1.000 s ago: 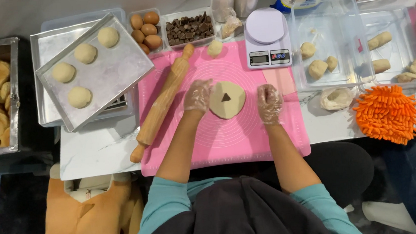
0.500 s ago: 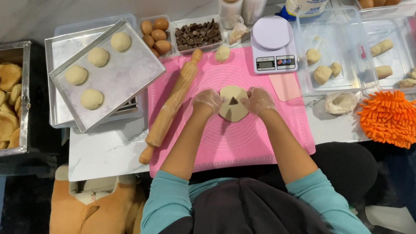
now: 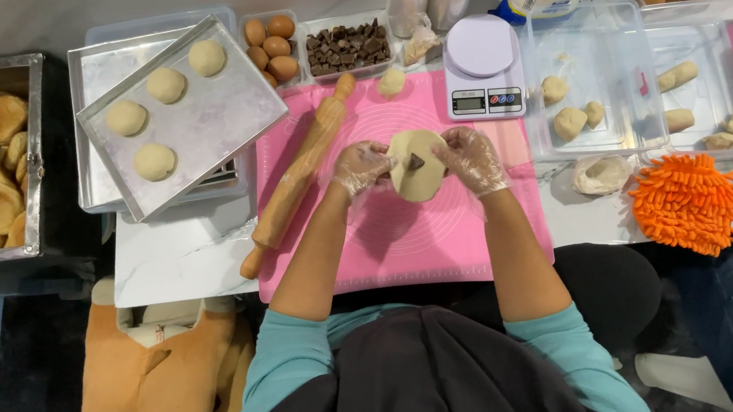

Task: Rolling out small dough balls with a rolling pin and shaping them by hand on a silicone mat.

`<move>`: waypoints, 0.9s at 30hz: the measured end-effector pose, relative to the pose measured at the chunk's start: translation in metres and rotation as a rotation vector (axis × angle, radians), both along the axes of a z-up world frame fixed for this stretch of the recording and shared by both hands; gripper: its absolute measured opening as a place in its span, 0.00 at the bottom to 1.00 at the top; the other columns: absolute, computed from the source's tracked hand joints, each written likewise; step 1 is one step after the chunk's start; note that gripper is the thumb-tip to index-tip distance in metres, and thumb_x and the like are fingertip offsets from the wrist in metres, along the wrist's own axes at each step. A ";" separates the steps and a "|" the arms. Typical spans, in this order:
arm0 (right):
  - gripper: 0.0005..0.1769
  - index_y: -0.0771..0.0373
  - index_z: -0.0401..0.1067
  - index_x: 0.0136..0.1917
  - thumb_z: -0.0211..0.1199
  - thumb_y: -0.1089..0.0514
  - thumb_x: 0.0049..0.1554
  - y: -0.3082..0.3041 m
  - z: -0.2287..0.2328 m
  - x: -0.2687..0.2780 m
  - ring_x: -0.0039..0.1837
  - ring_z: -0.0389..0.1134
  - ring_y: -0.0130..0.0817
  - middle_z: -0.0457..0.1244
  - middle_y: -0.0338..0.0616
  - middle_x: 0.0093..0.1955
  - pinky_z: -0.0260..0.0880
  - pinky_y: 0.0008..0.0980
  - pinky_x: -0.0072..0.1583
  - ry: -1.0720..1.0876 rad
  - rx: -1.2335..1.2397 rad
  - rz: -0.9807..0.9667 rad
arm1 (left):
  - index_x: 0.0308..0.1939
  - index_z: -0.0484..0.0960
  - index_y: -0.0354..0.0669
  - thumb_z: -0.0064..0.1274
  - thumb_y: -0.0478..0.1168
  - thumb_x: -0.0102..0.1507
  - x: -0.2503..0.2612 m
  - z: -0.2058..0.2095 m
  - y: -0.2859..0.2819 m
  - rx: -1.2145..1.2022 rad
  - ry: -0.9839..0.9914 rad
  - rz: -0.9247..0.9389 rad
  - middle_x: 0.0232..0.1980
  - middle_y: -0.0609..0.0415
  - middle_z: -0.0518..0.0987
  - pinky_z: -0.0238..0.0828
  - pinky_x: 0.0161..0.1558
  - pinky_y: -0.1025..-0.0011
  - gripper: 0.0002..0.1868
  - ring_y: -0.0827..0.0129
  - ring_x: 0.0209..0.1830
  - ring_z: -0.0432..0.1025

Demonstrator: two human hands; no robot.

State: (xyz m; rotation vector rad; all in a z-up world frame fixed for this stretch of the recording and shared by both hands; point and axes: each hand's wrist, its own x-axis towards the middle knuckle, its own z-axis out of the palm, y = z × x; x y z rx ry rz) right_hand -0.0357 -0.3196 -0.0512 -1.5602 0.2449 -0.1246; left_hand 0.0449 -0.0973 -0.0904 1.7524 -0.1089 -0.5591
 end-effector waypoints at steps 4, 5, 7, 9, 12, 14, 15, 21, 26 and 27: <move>0.17 0.66 0.73 0.57 0.70 0.63 0.55 0.004 -0.013 -0.016 0.49 0.73 0.48 0.67 0.58 0.49 0.77 0.41 0.44 0.089 -0.414 -0.019 | 0.56 0.75 0.26 0.67 0.35 0.55 -0.040 0.001 0.004 -0.235 0.165 0.021 0.39 0.40 0.83 0.84 0.27 0.72 0.28 0.63 0.28 0.81; 0.14 0.63 0.74 0.54 0.69 0.64 0.55 0.005 -0.031 -0.016 0.52 0.73 0.53 0.68 0.57 0.48 0.75 0.45 0.48 0.060 -0.568 -0.019 | 0.55 0.74 0.25 0.67 0.35 0.56 -0.052 0.005 0.003 -0.244 0.212 0.069 0.39 0.42 0.84 0.84 0.26 0.73 0.28 0.65 0.28 0.81; 0.09 0.57 0.78 0.49 0.70 0.60 0.53 -0.001 -0.088 -0.009 0.53 0.72 0.53 0.69 0.52 0.48 0.75 0.47 0.52 -0.017 -0.723 0.046 | 0.55 0.75 0.26 0.69 0.35 0.55 -0.039 -0.066 0.003 -0.279 0.232 0.107 0.38 0.38 0.83 0.82 0.22 0.69 0.28 0.59 0.27 0.80; 0.05 0.52 0.82 0.45 0.71 0.56 0.52 -0.004 -0.129 -0.005 0.54 0.72 0.52 0.70 0.48 0.49 0.75 0.48 0.57 -0.092 -0.876 0.119 | 0.54 0.76 0.28 0.72 0.34 0.54 -0.039 -0.103 0.004 -0.314 0.256 0.151 0.38 0.34 0.82 0.80 0.18 0.65 0.28 0.54 0.26 0.80; 0.09 0.48 0.81 0.48 0.69 0.49 0.54 0.010 -0.113 -0.007 0.53 0.72 0.51 0.70 0.45 0.52 0.76 0.47 0.54 -0.068 -0.992 0.123 | 0.56 0.77 0.33 0.61 0.44 0.65 -0.041 -0.117 0.004 -0.540 0.438 0.222 0.44 0.35 0.81 0.84 0.27 0.59 0.22 0.51 0.35 0.81; 0.17 0.57 0.82 0.48 0.68 0.45 0.52 0.043 -0.031 -0.027 0.55 0.72 0.57 0.69 0.53 0.53 0.77 0.49 0.55 0.105 -0.964 0.180 | 0.61 0.75 0.30 0.52 0.45 0.69 -0.036 -0.140 0.008 -0.662 0.580 0.130 0.49 0.34 0.82 0.84 0.40 0.56 0.23 0.46 0.44 0.81; 0.17 0.57 0.82 0.48 0.68 0.45 0.52 0.049 -0.027 -0.027 0.55 0.72 0.57 0.69 0.53 0.53 0.77 0.49 0.55 0.105 -0.965 0.179 | 0.61 0.75 0.30 0.52 0.45 0.69 -0.037 -0.140 0.008 -0.663 0.580 0.129 0.49 0.34 0.82 0.84 0.40 0.56 0.23 0.46 0.44 0.81; 0.15 0.45 0.83 0.39 0.66 0.37 0.54 0.054 -0.064 -0.021 0.54 0.74 0.44 0.68 0.38 0.52 0.78 0.41 0.54 0.249 -1.101 0.135 | 0.61 0.75 0.34 0.47 0.51 0.70 -0.045 -0.125 0.011 -0.576 0.494 0.166 0.48 0.40 0.84 0.83 0.33 0.71 0.25 0.57 0.39 0.82; 0.18 0.54 0.82 0.42 0.72 0.38 0.50 0.030 -0.084 -0.018 0.54 0.73 0.46 0.71 0.40 0.53 0.77 0.45 0.54 0.210 -0.833 -0.012 | 0.61 0.75 0.45 0.52 0.45 0.70 -0.061 -0.096 -0.018 -0.921 0.356 0.318 0.57 0.44 0.82 0.78 0.46 0.70 0.17 0.58 0.49 0.80; 0.18 0.54 0.82 0.42 0.72 0.38 0.50 0.033 -0.062 -0.023 0.54 0.73 0.46 0.71 0.40 0.53 0.77 0.45 0.54 0.209 -0.834 -0.011 | 0.61 0.75 0.45 0.52 0.45 0.70 -0.061 -0.096 -0.022 -0.922 0.354 0.318 0.57 0.44 0.82 0.78 0.46 0.70 0.17 0.58 0.49 0.80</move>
